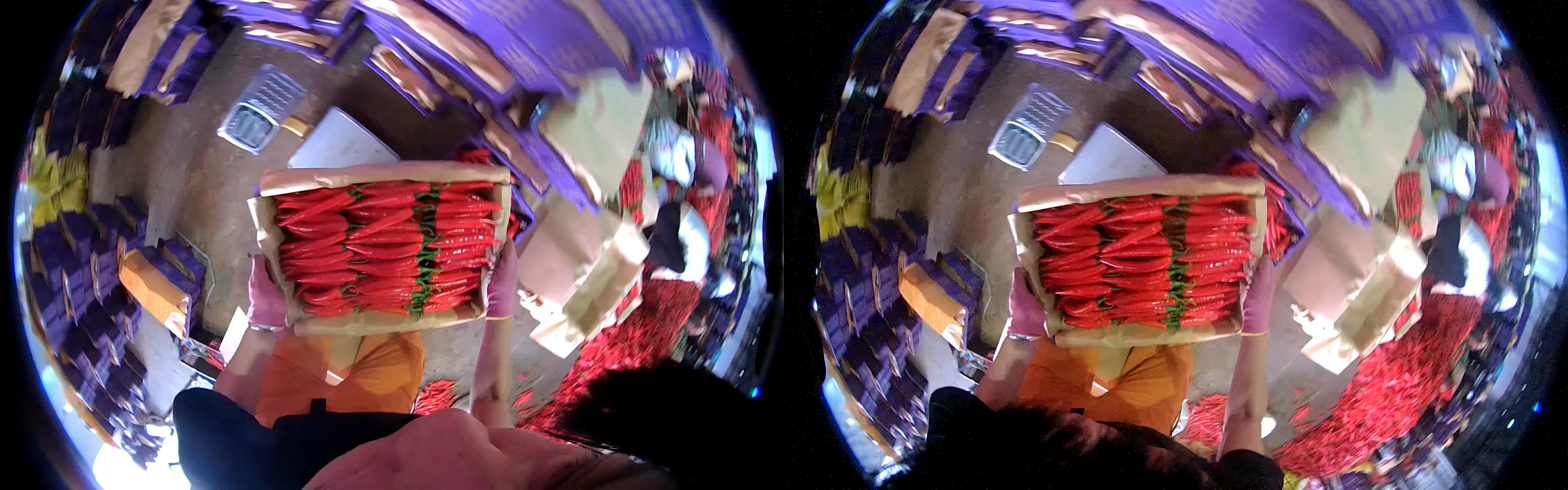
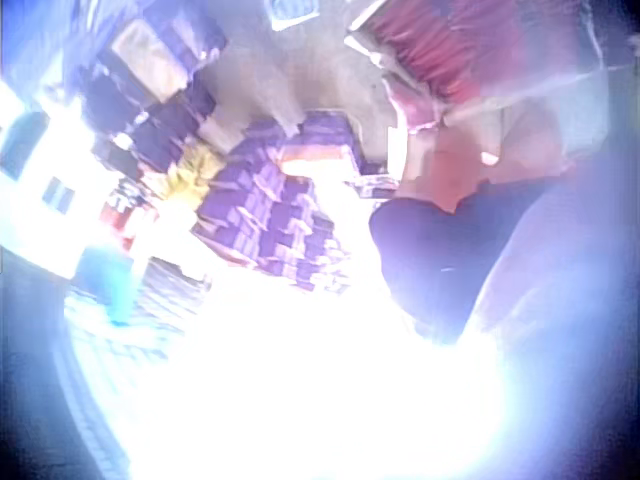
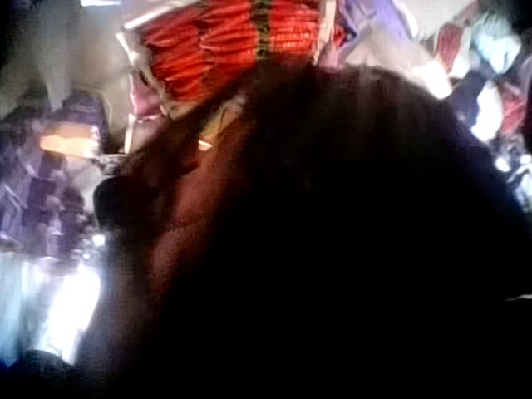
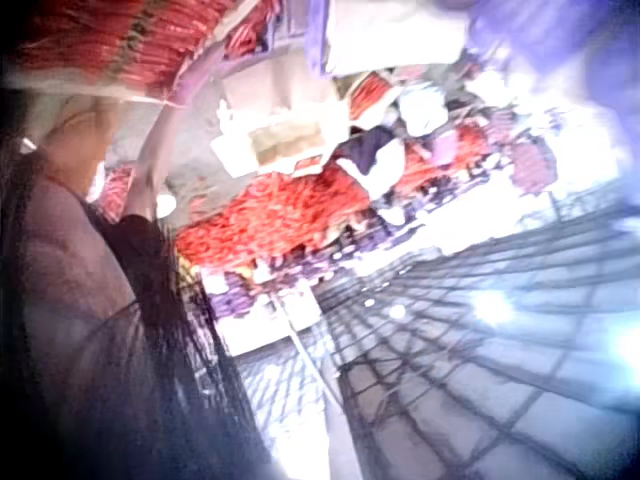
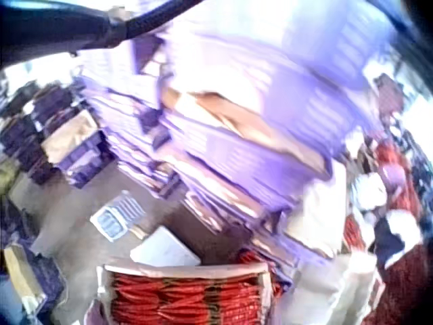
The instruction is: The person gathers red chilies from a large floor pile, bundles them by hand, and places them into a cardboard box. The person then weighs the box on a digital scale, folds the paper flaps over the chilies, and stacks the box in a purple crate. The person repeats this process with another box.
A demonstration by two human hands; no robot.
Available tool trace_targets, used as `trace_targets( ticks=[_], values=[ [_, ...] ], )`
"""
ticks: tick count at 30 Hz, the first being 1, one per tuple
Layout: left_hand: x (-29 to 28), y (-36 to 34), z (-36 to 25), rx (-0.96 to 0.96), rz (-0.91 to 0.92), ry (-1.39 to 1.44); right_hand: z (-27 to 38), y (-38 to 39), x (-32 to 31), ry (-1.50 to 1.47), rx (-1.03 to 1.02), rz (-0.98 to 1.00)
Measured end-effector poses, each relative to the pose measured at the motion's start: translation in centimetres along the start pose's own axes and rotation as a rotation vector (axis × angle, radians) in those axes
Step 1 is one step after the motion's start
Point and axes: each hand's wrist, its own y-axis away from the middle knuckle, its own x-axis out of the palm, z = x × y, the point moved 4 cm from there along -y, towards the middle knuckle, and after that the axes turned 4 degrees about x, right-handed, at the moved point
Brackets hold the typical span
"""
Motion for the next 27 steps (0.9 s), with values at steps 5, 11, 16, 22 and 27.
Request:
trace_targets(
  ticks=[5,11,16,22,27],
  values=[
    [-9.5,-3.5,-3.1,-0.132,-0.286,0.143,16.6,-1.0,18.1,1.336,-1.210,0.015],
    [-3.8,-1.9,7.5,-0.530,-0.498,0.879,19.3,-7.4,36.8,0.999,-0.753,0.467],
    [6.5,-3.0,11.5,-0.797,-0.628,1.471,10.9,-18.0,41.1,1.037,-0.528,0.505],
    [22.9,-3.6,19.9,-1.128,-0.598,1.819,-0.6,-25.3,40.8,0.916,-0.214,0.282],
    [30.2,-5.7,27.3,-1.152,-0.627,1.592,-8.8,-33.4,38.0,1.029,-0.325,0.375]
  ],
)
